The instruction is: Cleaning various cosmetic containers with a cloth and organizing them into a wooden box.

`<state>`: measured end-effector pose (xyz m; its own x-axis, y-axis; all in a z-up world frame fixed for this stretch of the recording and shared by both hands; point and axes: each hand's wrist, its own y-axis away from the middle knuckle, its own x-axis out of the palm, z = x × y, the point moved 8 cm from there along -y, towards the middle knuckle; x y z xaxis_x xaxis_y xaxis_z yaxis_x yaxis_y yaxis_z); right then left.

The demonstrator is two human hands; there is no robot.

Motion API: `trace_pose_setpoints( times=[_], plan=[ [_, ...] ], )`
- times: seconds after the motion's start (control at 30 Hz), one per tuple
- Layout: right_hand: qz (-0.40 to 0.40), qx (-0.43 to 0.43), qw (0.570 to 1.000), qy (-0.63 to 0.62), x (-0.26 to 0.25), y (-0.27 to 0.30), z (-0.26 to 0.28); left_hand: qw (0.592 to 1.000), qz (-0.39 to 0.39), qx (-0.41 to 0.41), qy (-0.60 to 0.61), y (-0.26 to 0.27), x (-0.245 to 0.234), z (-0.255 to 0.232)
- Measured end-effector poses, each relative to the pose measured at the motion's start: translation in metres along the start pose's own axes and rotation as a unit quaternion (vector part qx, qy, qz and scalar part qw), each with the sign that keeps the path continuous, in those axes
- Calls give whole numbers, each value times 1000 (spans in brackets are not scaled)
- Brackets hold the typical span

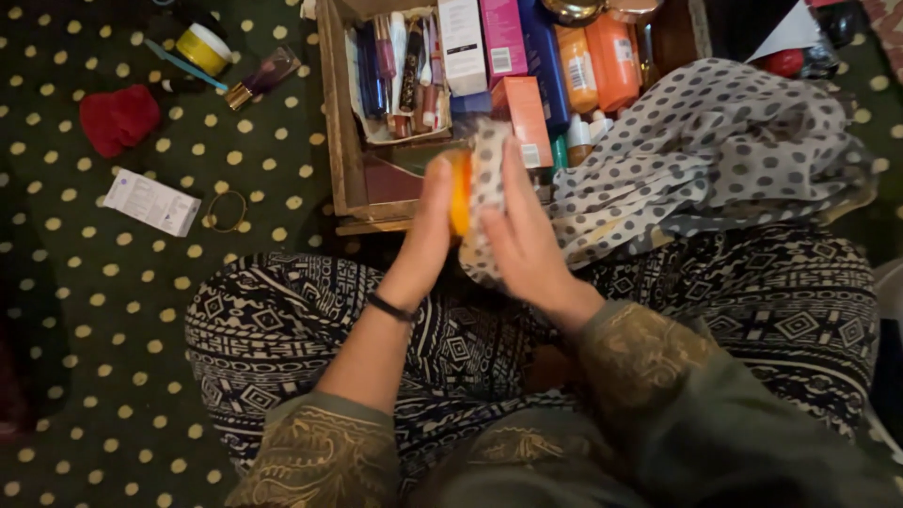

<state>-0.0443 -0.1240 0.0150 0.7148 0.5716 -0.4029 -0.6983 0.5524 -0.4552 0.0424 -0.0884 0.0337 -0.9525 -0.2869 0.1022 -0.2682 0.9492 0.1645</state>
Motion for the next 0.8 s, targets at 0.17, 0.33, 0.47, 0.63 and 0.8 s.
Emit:
trace_pose_setpoints(
  times=[0.17,0.33,0.47,0.63,0.8],
  plan=[
    [38,11,999,12,3,-8,32,999,10,15,-36,-11,-5,20],
    [-8,185,982,-34,-18,-21,6,999,31,14,13,-16,4,29],
    [-36,58,997,-22,-9,-18,34,990,-52,87,100,-30,-16,47],
    [-82,-57,987,127,-11,-5,3,982,-26,179,-50,-17,-6,41],
    [-23,119,991,-49,-39,-24,2,951,-38,239,-192,-9,-11,59]
  ],
)
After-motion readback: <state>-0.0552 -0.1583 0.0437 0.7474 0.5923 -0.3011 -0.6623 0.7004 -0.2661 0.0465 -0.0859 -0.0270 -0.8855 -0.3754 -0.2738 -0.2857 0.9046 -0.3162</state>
